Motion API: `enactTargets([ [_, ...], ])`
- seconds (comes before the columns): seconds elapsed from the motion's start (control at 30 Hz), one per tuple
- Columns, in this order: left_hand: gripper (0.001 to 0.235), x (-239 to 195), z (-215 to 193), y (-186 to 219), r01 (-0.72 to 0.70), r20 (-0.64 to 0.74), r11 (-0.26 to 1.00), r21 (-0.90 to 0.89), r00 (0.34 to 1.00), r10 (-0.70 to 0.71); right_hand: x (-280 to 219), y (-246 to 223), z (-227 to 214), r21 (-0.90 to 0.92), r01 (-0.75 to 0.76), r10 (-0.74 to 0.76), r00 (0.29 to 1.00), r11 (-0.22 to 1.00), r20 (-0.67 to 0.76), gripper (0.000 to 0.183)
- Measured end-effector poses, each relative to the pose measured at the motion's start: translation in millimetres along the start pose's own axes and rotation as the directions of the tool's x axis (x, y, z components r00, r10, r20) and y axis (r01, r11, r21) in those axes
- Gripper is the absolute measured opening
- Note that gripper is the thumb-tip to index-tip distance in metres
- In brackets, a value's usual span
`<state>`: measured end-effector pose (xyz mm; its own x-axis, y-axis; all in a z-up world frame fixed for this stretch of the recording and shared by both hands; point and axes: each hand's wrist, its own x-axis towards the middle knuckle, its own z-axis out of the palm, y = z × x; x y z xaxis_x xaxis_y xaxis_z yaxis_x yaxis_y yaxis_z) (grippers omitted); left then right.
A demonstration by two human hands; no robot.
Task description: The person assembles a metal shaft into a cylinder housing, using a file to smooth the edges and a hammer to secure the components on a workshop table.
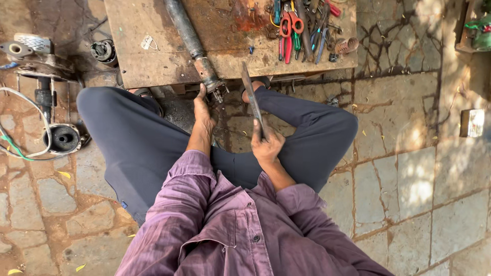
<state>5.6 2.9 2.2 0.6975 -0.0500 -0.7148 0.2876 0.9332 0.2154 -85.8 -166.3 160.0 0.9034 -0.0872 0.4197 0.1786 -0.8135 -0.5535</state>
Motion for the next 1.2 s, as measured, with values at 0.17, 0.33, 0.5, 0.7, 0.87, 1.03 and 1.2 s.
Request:
enactTargets([
  [0.17,0.045,3.6,-1.5,2.4,0.01,0.001,0.999,0.042,1.0,-0.01,3.9,1.8,-6.1,-0.127,0.095,-0.072,0.982,0.987,0.176,0.013],
  [0.33,0.044,7.0,-5.8,-0.7,0.014,-0.028,1.0,0.001,1.0,-0.014,-1.2,2.6,-2.2,-0.085,-0.005,0.015,0.992,0.996,0.121,0.015],
  [0.5,0.044,10.8,4.0,3.2,0.018,0.005,1.0,-0.026,1.0,-0.018,3.8,2.9,-6.9,-0.044,0.14,-0.139,0.99,0.989,0.014,0.013],
  [0.7,0.045,13.0,-5.5,-2.5,0.03,0.015,1.0,-0.002,0.999,-0.03,5.6,4.2,-1.2,-0.22,0.095,-0.031,0.96,0.971,0.279,0.01],
  [0.87,0.045,11.2,-6.6,-2.4,0.019,-0.012,1.0,0.017,1.0,-0.019,4.7,-2.9,-3.6,0.031,-0.01,0.009,0.999,0.999,0.036,0.014],
  [1.03,0.045,3.9,-5.1,2.7,0.02,-0.035,0.998,0.06,0.999,-0.018,7.7,-4.9,-2.6,-0.144,0.079,-0.054,0.984,0.986,0.169,0.018],
  [1.2,0.045,16.3,-11.9,-4.4,0.003,-0.026,0.998,0.058,1.0,-0.002,-2.3,8.1,3.5,0.147,-0.122,0.112,0.991,0.982,0.07,0.024],
])
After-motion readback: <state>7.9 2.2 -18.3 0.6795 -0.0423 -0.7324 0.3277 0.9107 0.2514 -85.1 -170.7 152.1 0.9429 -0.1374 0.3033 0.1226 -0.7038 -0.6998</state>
